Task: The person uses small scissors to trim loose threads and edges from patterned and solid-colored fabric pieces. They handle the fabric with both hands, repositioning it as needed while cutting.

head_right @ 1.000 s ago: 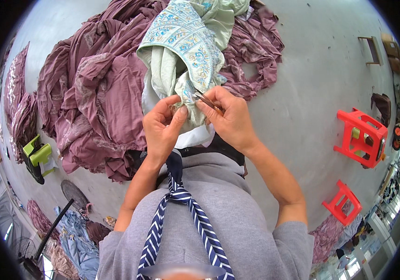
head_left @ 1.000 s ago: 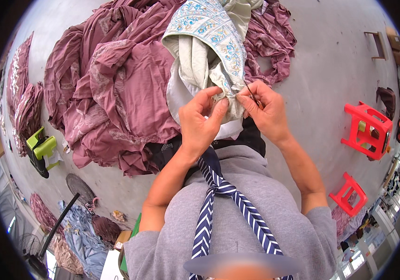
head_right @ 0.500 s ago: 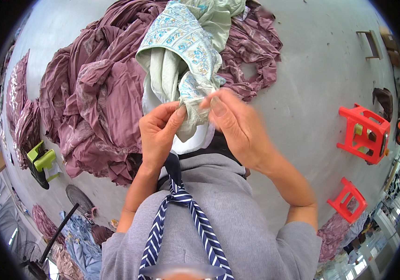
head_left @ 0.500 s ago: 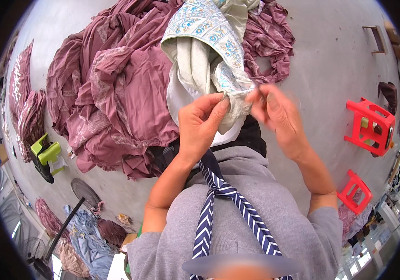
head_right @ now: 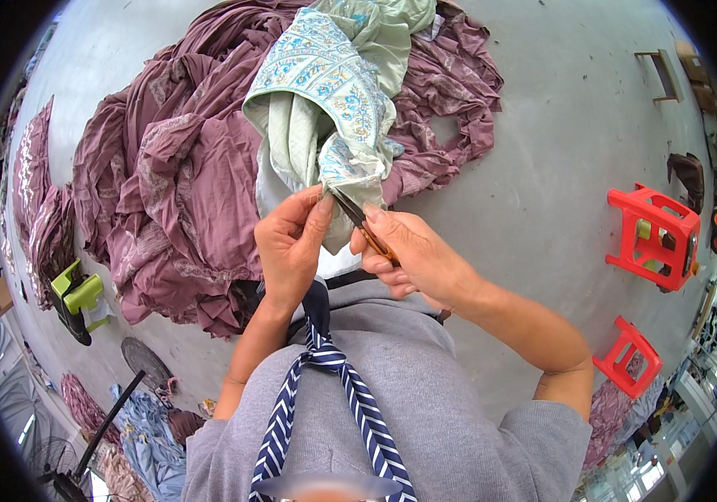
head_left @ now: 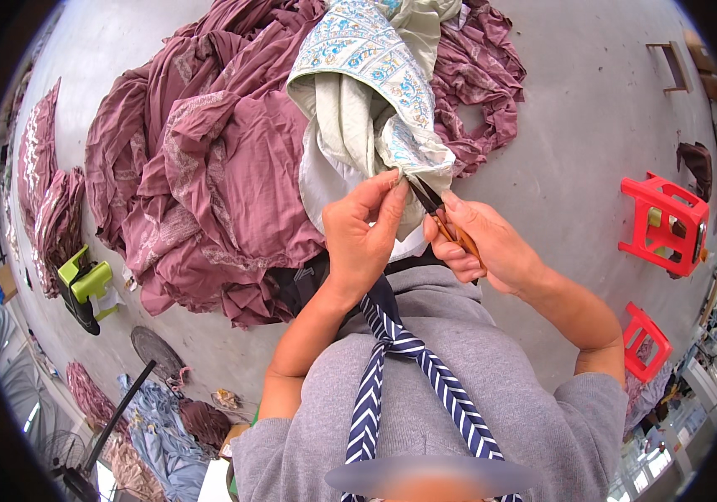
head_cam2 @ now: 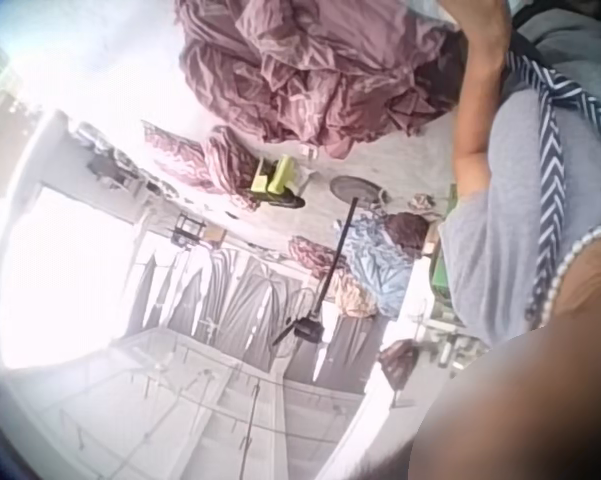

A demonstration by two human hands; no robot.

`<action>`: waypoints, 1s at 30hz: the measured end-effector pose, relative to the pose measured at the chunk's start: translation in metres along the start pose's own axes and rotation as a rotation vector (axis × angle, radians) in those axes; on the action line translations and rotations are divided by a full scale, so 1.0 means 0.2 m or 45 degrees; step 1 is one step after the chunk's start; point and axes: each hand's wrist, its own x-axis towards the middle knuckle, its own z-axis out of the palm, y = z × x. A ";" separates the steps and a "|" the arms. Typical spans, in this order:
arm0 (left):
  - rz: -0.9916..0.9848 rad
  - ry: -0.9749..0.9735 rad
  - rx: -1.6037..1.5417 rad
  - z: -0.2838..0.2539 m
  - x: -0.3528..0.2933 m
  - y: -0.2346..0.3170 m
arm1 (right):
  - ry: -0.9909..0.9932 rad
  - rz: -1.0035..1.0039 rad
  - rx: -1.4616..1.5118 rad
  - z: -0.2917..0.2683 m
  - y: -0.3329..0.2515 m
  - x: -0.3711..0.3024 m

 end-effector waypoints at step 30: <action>0.364 0.105 0.389 0.02 0.00 0.05 | 0.388 -0.787 -0.889 -0.04 0.09 0.11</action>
